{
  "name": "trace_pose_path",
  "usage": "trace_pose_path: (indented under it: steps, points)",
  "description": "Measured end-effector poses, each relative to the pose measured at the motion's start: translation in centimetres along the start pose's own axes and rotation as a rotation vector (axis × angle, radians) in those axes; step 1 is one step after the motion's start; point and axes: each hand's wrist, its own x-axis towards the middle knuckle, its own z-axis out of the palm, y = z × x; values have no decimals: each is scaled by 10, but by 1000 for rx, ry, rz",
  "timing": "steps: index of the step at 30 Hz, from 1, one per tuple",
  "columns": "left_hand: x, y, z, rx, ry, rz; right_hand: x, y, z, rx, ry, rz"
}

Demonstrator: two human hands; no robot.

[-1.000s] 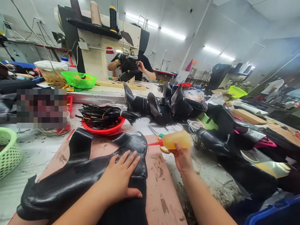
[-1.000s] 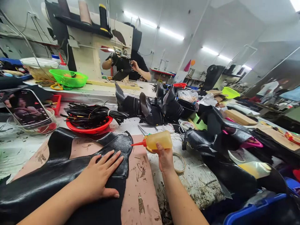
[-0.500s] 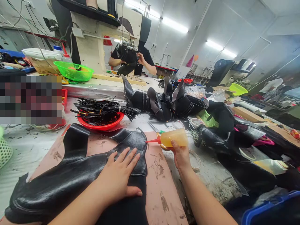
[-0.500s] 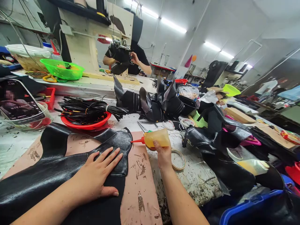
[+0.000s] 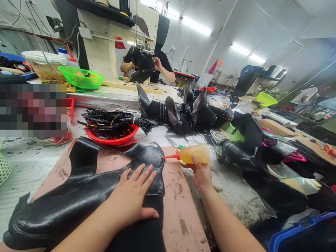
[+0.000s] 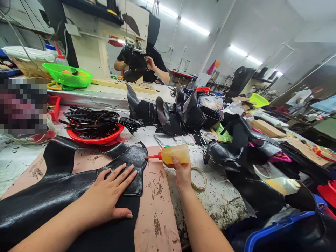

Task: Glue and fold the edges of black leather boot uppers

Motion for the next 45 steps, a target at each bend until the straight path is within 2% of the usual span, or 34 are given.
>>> trace_pose_path:
  steps: [15, 25, 36, 39, 45]
  points:
    - [-1, 0, -1, -21, 2, 14, -4, -1, -2, -13, 30, 8]
    - [-2, 1, -2, -17, 6, 8, -9, 0, -7, -90, -19, 8]
    - [-1, 0, 2, 3, 32, 25, -18, -12, -3, -134, -67, -18]
    - [-1, 1, 2, 10, 33, 26, -22, -14, -5, -150, -104, -39]
    - [-1, 1, 3, 6, 33, 28, -31, -14, -13, -162, -98, -34]
